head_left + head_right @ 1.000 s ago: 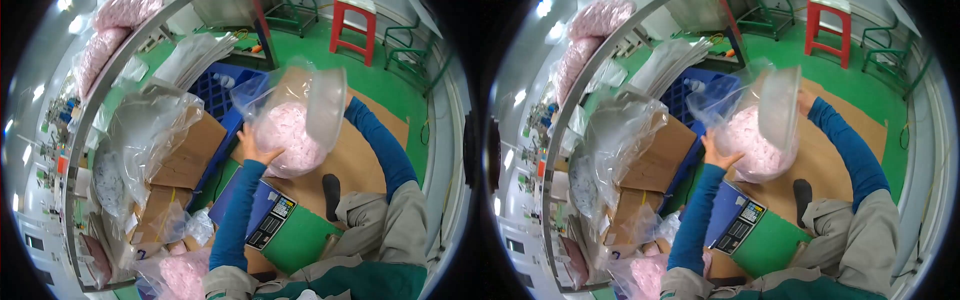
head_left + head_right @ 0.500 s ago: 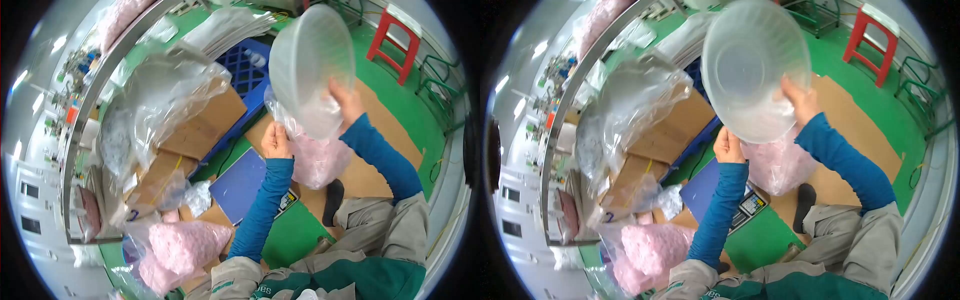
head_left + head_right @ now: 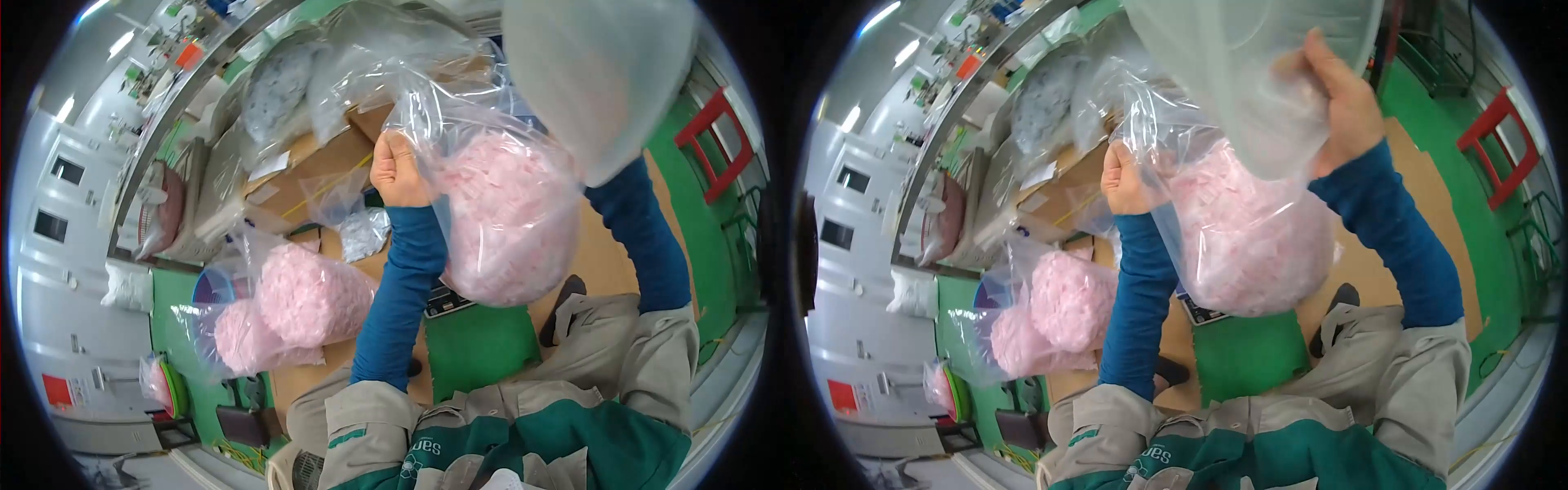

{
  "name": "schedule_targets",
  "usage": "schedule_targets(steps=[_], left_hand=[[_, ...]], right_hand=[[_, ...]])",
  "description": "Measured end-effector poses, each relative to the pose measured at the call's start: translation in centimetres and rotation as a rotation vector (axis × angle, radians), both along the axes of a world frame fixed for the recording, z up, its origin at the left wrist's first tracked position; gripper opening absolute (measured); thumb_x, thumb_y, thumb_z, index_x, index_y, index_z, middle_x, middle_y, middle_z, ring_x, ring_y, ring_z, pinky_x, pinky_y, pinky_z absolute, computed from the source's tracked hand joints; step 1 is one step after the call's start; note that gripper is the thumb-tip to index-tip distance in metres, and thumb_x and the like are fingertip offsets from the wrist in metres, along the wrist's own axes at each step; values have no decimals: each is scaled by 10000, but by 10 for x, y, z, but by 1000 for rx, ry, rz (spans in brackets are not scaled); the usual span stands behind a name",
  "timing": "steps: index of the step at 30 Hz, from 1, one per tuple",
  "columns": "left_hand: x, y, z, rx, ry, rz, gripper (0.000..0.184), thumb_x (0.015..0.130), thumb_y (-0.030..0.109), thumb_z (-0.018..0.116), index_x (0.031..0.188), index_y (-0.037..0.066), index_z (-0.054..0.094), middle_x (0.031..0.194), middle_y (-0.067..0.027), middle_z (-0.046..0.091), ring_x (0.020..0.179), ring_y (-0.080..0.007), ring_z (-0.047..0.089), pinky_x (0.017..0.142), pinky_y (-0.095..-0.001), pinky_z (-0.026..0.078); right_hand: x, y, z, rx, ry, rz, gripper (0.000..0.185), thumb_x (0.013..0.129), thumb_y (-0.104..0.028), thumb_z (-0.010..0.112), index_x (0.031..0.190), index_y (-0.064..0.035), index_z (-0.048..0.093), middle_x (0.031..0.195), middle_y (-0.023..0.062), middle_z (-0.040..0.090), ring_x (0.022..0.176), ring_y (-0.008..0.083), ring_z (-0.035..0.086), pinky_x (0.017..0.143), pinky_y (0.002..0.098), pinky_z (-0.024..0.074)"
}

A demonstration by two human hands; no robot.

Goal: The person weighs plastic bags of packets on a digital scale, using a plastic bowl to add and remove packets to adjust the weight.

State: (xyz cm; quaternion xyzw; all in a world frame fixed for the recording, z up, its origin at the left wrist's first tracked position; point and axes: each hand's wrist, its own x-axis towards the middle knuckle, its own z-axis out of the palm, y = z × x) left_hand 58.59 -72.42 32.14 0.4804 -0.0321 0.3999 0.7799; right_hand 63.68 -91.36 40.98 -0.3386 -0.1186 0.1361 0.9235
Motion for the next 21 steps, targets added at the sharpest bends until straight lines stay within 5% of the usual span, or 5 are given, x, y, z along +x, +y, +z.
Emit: schedule_targets(steps=[5, 7, 11, 17, 21], left_hand=[[-27, 50, -9, 30, 39, 181, 214, 898, 205, 430, 830, 34, 539, 637, 8, 534, 492, -59, 470, 432, -196, 395], [-37, 69, -24, 43, 79, 214, 203, 898, 187, 430, 788, 40, 517, 642, 26, 508, 535, -39, 441, 473, -174, 361], [-56, 106, -77, 132, 193, 305, 201, 890, 159, 433, 728, 59, 496, 654, 62, 460, 573, -17, 383, 503, -166, 307], [-79, 133, -66, 330, 292, 169, 206, 886, 169, 445, 756, 28, 519, 685, 46, 485, 615, -34, 377, 550, -178, 316], [-98, 138, -42, 461, 345, 144, 191, 878, 156, 465, 979, 5, 523, 880, -2, 549, 768, -51, 477, 660, -187, 393]], right_hand=[[4, 53, -38, -50, 35, 85, 330, 826, -344, 523, 718, -34, 554, 741, 53, 562, 731, 155, 534, 689, 280, 435], [18, 67, -68, -180, 76, 95, 360, 846, -344, 476, 1017, -33, 537, 937, 83, 577, 852, 176, 552, 757, 304, 446], [22, 100, -117, -253, 140, -42, 342, 828, -325, 525, 830, 13, 578, 832, 90, 582, 724, 182, 555, 695, 297, 449], [22, 85, -80, -226, 167, 146, 371, 825, -343, 527, 927, 13, 547, 910, 108, 580, 832, 212, 563, 749, 329, 457], [43, 61, -70, -377, -104, 64, 356, 814, -368, 540, 804, -16, 588, 886, 91, 582, 818, 190, 556, 746, 316, 449]])
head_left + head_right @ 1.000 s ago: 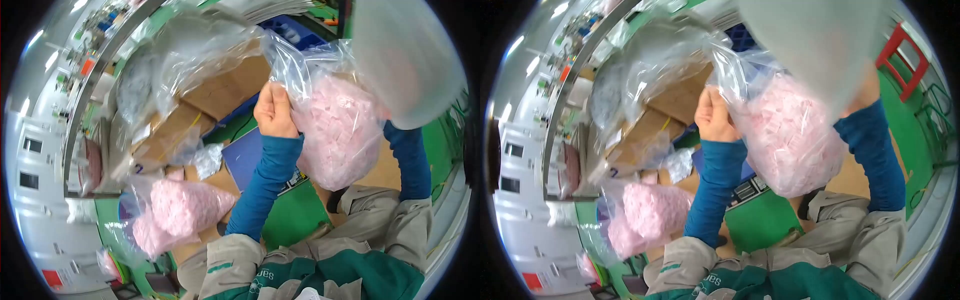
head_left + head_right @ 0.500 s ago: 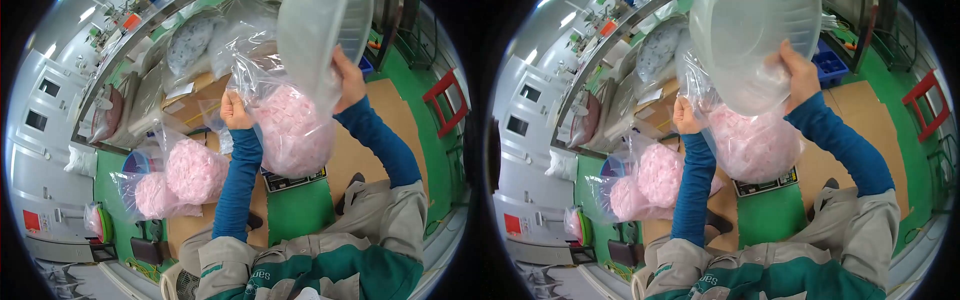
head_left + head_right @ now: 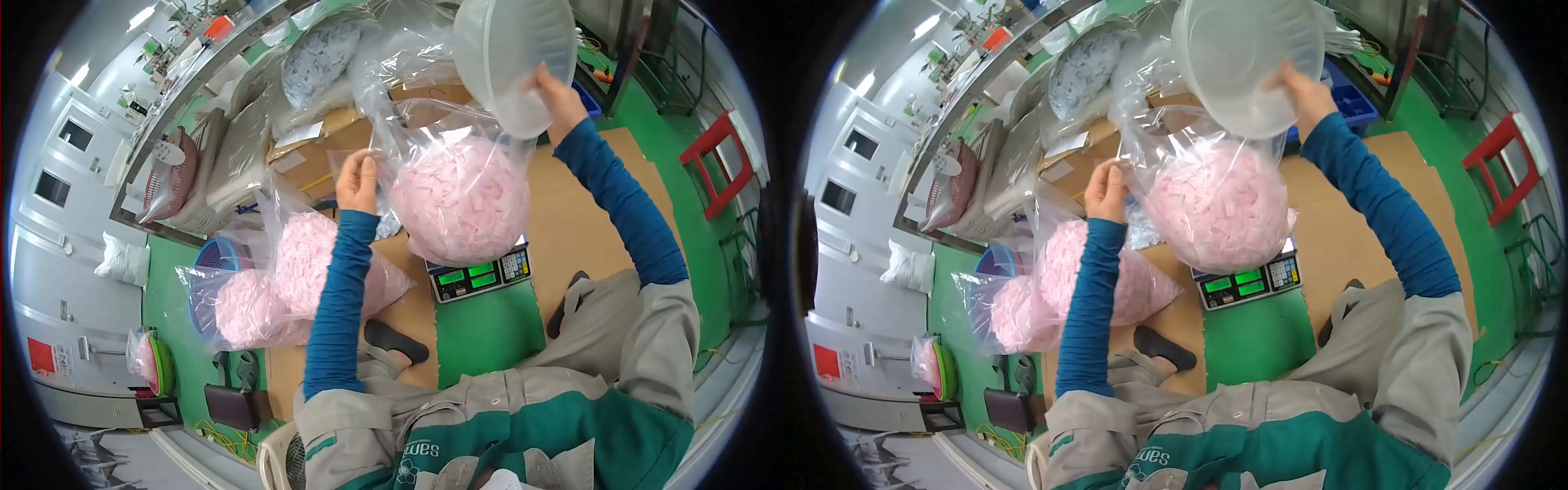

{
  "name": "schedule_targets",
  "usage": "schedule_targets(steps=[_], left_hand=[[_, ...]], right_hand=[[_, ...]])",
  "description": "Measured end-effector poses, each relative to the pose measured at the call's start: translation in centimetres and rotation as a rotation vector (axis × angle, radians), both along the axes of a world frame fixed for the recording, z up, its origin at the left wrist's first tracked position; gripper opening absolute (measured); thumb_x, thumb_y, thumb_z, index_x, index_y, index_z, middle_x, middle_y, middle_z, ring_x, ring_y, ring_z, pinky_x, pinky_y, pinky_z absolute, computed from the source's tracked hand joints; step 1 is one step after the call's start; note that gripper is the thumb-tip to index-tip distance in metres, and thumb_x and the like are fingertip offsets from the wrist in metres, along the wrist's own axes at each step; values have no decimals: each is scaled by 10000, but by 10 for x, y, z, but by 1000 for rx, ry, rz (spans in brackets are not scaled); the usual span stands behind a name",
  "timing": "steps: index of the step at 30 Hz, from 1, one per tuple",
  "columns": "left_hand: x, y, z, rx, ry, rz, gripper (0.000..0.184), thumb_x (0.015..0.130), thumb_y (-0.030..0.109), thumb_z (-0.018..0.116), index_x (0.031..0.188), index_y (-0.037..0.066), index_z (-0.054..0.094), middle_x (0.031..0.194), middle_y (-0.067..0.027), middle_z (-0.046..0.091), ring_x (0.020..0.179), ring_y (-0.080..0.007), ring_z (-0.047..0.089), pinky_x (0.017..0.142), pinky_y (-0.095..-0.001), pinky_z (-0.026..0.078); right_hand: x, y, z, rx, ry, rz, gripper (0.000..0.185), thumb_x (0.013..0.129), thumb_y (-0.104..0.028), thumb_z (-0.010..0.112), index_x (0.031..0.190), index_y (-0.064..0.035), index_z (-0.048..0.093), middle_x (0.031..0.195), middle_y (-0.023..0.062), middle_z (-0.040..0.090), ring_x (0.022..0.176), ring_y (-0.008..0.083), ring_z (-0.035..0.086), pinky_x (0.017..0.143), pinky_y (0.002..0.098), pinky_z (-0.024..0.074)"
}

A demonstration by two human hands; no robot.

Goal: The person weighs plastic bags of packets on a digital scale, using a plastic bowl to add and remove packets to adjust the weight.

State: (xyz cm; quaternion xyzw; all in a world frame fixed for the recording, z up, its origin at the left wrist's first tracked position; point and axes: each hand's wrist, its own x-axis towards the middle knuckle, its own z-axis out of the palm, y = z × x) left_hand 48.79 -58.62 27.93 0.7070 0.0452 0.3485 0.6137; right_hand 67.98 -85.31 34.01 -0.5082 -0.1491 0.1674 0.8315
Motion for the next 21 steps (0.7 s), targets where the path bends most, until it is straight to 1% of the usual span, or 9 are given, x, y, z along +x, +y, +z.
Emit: schedule_targets(steps=[3, 6, 7, 9, 10, 14, 15, 17, 21], left_hand=[[-28, -4, 34, 52, 131, 27, 204, 868, 144, 476, 1023, 15, 509, 921, -16, 557, 781, -75, 501, 681, -206, 409], [-46, 10, 50, 474, 47, 150, 251, 816, 130, 540, 1036, 10, 521, 956, -64, 570, 866, -114, 536, 716, -223, 432], [-51, -3, 69, 463, 36, 161, 257, 788, 111, 566, 1021, 6, 534, 950, -78, 578, 892, -136, 549, 713, -246, 451], [-52, -13, 95, 587, 31, 194, 260, 787, 102, 571, 1029, 16, 534, 952, -95, 582, 845, -147, 569, 694, -252, 465], [-53, -25, 107, 519, 22, 171, 268, 789, 107, 573, 1034, 9, 529, 951, -101, 579, 839, -148, 568, 701, -247, 466], [-46, -39, 106, 475, -115, 104, 268, 778, 104, 591, 1026, 15, 541, 941, -88, 577, 836, -145, 564, 713, -253, 467], [-40, -36, 102, 528, -140, 117, 259, 775, 108, 597, 1013, 16, 550, 938, -81, 577, 840, -136, 558, 706, -250, 468], [-40, -38, 100, 519, -64, 153, 222, 781, 79, 587, 986, -2, 562, 975, -64, 569, 901, -137, 542, 731, -237, 450], [-29, -19, 92, 478, -92, 212, 219, 776, 80, 595, 974, -5, 563, 951, -74, 579, 893, -140, 546, 752, -250, 457]], right_hand=[[-2, -16, 27, 67, -74, -176, 376, 826, -384, 512, 799, -18, 590, 876, 89, 589, 828, 196, 559, 753, 321, 447], [-19, -27, 59, 264, -22, 1, 374, 860, -337, 442, 1021, -8, 517, 988, 97, 577, 934, 237, 543, 817, 377, 432], [-39, -18, 76, 239, -51, -149, 410, 876, -312, 413, 1140, -1, 454, 1141, 142, 502, 1069, 258, 481, 897, 384, 393], [-55, -14, 97, 389, -105, 28, 401, 870, -199, 308, 1191, 38, 341, 1093, 175, 516, 945, 309, 552, 835, 413, 450], [-58, -15, 99, 588, 2, 350, 421, 852, -171, 319, 1204, 59, 288, 1139, 200, 456, 988, 321, 515, 842, 402, 457], [-89, -21, 121, 914, 814, 1111, 558, 803, -120, 412, 1254, 56, 136, 1271, 231, 241, 1135, 364, 362, 868, 418, 463], [-103, -10, 123, 734, 261, 613, 578, 794, -126, 447, 1260, 37, 147, 1270, 227, 240, 1142, 361, 354, 863, 430, 465], [-109, -5, 124, 492, -337, 177, 614, 781, -145, 505, 1270, 4, 166, 1273, 217, 236, 1157, 358, 334, 860, 445, 466], [-120, -2, 129, 472, -453, 116, 636, 773, -163, 547, 1278, -22, 186, 1281, 210, 237, 1181, 365, 303, 877, 451, 453]])
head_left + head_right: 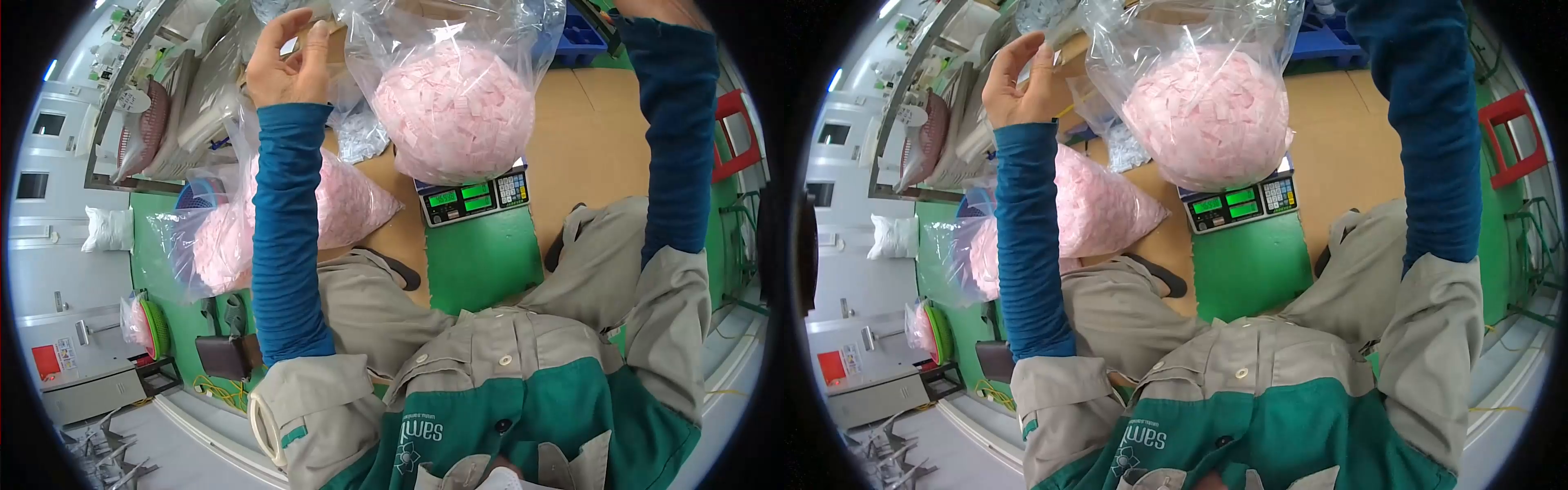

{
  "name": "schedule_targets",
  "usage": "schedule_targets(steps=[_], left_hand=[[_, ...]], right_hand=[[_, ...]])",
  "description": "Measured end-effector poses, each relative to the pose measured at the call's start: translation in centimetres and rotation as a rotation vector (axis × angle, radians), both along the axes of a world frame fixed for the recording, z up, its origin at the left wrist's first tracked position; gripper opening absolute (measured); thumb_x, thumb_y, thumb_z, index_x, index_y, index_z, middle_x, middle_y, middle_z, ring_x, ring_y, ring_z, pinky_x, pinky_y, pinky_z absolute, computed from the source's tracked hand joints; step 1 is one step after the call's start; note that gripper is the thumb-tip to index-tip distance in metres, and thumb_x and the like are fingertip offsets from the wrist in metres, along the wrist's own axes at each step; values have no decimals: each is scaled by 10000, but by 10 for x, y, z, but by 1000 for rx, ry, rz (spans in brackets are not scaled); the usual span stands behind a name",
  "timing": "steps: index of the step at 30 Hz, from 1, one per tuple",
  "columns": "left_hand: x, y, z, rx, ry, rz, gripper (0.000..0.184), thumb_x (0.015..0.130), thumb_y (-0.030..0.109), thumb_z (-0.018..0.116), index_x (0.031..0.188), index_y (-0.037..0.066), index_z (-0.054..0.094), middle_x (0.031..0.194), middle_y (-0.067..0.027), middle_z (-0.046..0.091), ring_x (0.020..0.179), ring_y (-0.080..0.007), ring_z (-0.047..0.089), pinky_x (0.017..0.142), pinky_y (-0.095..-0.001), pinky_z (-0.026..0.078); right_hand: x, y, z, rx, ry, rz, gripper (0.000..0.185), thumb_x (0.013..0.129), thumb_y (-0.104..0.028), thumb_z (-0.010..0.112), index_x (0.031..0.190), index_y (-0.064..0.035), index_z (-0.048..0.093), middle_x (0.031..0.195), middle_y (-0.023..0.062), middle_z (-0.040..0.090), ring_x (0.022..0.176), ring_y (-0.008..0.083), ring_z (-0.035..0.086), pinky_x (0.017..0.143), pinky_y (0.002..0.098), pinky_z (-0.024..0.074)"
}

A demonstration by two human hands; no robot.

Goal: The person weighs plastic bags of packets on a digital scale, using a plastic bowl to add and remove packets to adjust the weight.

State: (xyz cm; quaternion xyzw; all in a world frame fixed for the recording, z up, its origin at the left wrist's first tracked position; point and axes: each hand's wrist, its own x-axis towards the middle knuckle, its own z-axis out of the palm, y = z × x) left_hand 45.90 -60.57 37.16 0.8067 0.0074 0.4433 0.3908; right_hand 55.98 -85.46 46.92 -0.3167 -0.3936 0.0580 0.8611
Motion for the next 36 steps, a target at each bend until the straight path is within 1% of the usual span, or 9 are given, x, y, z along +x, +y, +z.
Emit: schedule_targets(steps=[11, 16, 17, 18, 24, 26, 29, 33, 36], left_hand=[[-2, -1, 7, 48, -38, 55, 248, 736, 139, 631, 954, 35, 580, 908, -81, 596, 797, -140, 566, 645, -241, 465], [-72, 36, 67, 244, -176, 336, 214, 726, 112, 626, 931, 62, 590, 948, -55, 589, 876, -163, 548, 709, -314, 440], [-96, 47, 74, 203, -192, 375, 200, 733, 97, 619, 926, 56, 590, 949, -53, 587, 873, -158, 547, 710, -309, 438], [-120, 55, 78, 200, -249, 407, 161, 752, 68, 601, 909, 37, 590, 950, -61, 582, 866, -143, 539, 703, -285, 438], [-280, 133, 54, 114, -217, 994, 87, 732, 95, 610, 768, 16, 605, 887, -101, 593, 780, -186, 567, 681, -305, 464], [-339, 176, 39, 439, 4, 1325, 95, 677, 115, 628, 724, 37, 604, 801, -112, 601, 748, -248, 574, 682, -345, 457], [-384, 207, 22, 418, 335, 1382, 199, 657, 244, 643, 695, 51, 615, 762, -115, 604, 754, -287, 573, 716, -369, 440], [-401, 206, 8, 323, 994, 1062, 678, 593, 430, 711, 1150, 115, 484, 1225, -138, 435, 1140, -305, 395, 922, -430, 334], [-395, 176, 9, 293, 1414, 1092, 871, 492, 458, 756, 1254, 343, 351, 1397, -42, 176, 1284, -365, 57, 869, -712, 121]], right_hand=[[-19, 15, 4, -110, -76, -119, 623, 766, -214, 557, 1260, -18, 232, 1217, 221, 353, 1109, 343, 411, 786, 419, 507], [-18, 19, 4, -200, 53, 49, 496, 809, -228, 485, 1235, -19, 339, 1186, 163, 438, 1089, 267, 451, 802, 366, 454], [19, 10, -12, -200, -48, 390, 477, 868, -279, 408, 1245, 4, 338, 1244, 172, 404, 1161, 287, 391, 923, 397, 373], [1, 22, -7, -258, 28, 145, 562, 853, -275, 414, 1307, -11, 215, 1295, 188, 334, 1209, 294, 326, 938, 406, 357], [-24, 52, -21, -371, -38, 210, 609, 835, -279, 429, 1334, -70, 149, 1305, 183, 315, 1216, 292, 316, 929, 416, 369], [-37, 64, -26, -369, -41, 209, 608, 829, -269, 439, 1327, -62, 157, 1289, 200, 330, 1205, 307, 328, 909, 429, 390], [-67, 82, -32, -397, -8, 238, 615, 815, -241, 457, 1328, -68, 165, 1276, 202, 342, 1181, 300, 361, 908, 408, 396], [-92, 98, -42, -452, 3, 390, 656, 794, -248, 471, 1337, -75, 145, 1265, 205, 339, 1166, 302, 369, 921, 410, 380], [-103, 106, -46, -458, 58, 382, 685, 767, -260, 494, 1335, -82, 155, 1243, 199, 344, 1128, 305, 399, 883, 432, 410]])
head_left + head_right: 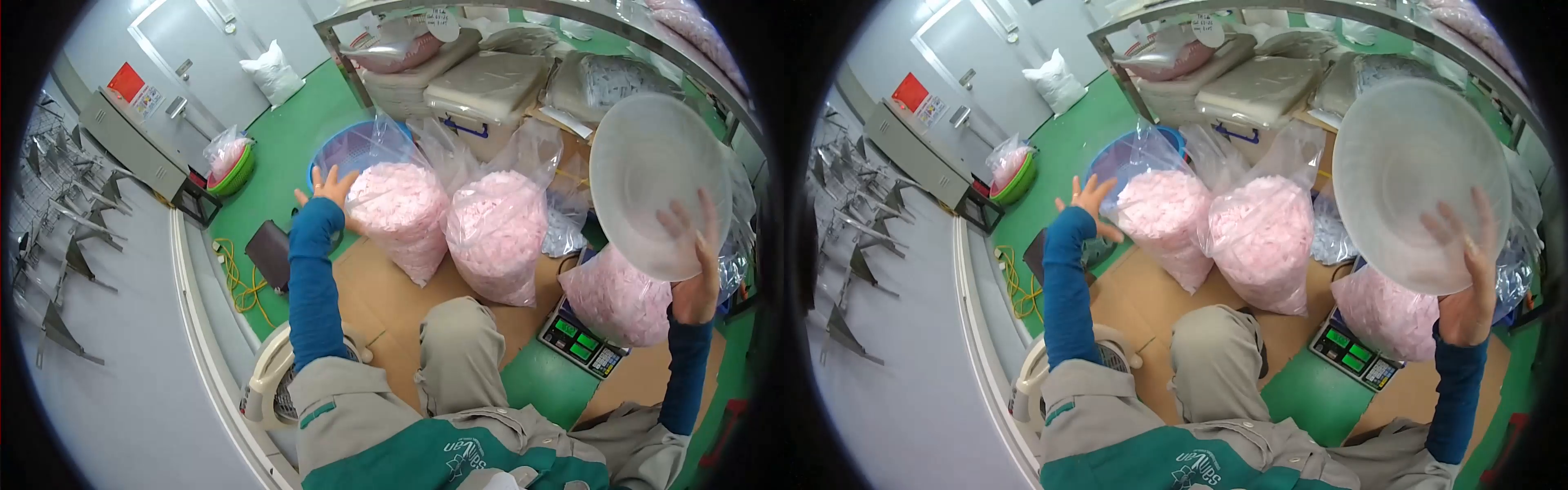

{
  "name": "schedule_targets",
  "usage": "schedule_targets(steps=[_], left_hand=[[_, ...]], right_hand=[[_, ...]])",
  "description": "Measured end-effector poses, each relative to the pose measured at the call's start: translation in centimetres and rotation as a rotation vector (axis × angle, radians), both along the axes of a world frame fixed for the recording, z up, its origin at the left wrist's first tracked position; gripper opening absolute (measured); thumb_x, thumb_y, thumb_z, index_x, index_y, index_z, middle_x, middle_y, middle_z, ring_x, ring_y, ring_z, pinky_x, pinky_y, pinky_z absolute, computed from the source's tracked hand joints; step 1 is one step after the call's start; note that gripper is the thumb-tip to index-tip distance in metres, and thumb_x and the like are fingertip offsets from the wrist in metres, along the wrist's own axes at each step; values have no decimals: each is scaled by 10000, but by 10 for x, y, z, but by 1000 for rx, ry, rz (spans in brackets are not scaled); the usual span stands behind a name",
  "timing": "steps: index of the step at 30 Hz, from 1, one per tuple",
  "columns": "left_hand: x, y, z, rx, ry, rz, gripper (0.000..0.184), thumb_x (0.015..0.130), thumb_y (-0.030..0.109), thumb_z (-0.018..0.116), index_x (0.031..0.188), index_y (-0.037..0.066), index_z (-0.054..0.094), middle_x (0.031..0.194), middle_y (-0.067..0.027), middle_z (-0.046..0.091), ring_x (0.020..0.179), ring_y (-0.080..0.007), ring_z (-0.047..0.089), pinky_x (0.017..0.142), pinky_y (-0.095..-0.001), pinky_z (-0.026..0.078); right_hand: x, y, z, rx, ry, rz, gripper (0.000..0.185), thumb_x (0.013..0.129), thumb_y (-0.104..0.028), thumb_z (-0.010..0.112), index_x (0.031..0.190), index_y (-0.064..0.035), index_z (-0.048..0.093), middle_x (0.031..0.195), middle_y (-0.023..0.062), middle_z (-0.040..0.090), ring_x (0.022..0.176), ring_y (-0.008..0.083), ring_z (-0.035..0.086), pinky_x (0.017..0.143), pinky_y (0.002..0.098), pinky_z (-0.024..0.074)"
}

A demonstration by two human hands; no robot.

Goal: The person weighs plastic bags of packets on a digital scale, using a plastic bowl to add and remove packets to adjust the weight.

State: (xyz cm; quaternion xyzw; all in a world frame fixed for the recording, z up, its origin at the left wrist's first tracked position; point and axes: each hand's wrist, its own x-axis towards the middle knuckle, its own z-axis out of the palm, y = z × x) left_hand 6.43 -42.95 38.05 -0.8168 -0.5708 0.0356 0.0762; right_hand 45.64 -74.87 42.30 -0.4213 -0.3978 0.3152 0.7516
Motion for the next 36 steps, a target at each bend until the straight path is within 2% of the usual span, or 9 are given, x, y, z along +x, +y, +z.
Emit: schedule_targets(steps=[2, 4, 7, 12, 16, 25, 30, 34, 36], left_hand=[[12, -2, -7, -19, 199, 109, 809, 517, 452, 742, 1234, 368, 375, 1396, 22, 176, 1293, -330, 31, 910, -683, 114], [-6, 39, -68, 56, 84, -32, 371, 705, 401, 619, 1067, 347, 561, 1330, 43, 321, 1288, -292, 96, 880, -674, 184], [-7, 48, -107, 194, -577, -296, 132, 740, 300, 542, 706, 197, 616, 788, -27, 605, 869, -215, 534, 760, -456, 266], [29, -18, -79, 521, -270, -394, 48, 647, 182, 572, 625, 174, 615, 675, 2, 601, 850, -181, 524, 842, -501, 236], [56, -63, -66, 581, -438, -605, 59, 633, 114, 556, 610, 149, 599, 594, -1, 583, 861, -194, 507, 897, -539, 178], [54, -92, -70, 558, -445, -614, 88, 621, 87, 512, 642, 121, 590, 634, -33, 591, 864, -204, 510, 909, -568, 168], [55, -95, -84, 617, -561, -562, 52, 608, 109, 537, 640, 108, 578, 612, -11, 566, 824, -201, 519, 878, -531, 208], [27, -102, -79, 680, -665, -381, 331, 705, 293, 618, 976, 104, 597, 1063, -53, 552, 1070, -252, 428, 955, -471, 187], [12, -81, -110, 852, -1202, -307, 496, 754, 253, 576, 1167, 13, 447, 1198, -147, 446, 1136, -299, 357, 978, -468, 179]], right_hand=[[2, -1, -5, -5, 23, -3, 685, 761, -260, 498, 1333, -88, 163, 1230, 197, 354, 1114, 305, 409, 874, 434, 415], [3, -2, -8, -24, 78, 0, 691, 739, -256, 522, 1327, -113, 188, 1171, 179, 392, 1067, 304, 441, 849, 445, 430], [6, -4, -15, -13, 180, -7, 704, 718, -246, 554, 1320, -132, 207, 1138, 168, 405, 1041, 305, 459, 831, 450, 442], [-9, 4, -6, -99, 218, 100, 682, 733, -192, 536, 1321, -128, 195, 1127, 163, 398, 1027, 303, 471, 707, 439, 514], [-41, 54, 5, -135, 213, 315, 669, 758, -167, 524, 1327, -153, 174, 1146, 156, 388, 1040, 307, 462, 704, 488, 495], [-184, 249, -25, -236, 152, 429, 785, 653, -117, 667, 1284, -162, 202, 1191, 140, 351, 1024, 323, 435, 559, 500, 534], [-212, 313, -83, -249, -1104, 156, 827, 567, -61, 663, 1273, -264, 283, 1153, 250, 322, 986, 432, 439, 765, 408, 472], [-206, 324, -115, -208, -1429, 49, 860, 571, 19, 629, 1275, -349, 300, 1060, 189, 376, 971, 381, 428, 834, 413, 409], [-205, 332, -117, -205, -1391, 59, 840, 589, 29, 608, 1266, -367, 306, 1108, 186, 367, 989, 368, 433, 827, 410, 418]])
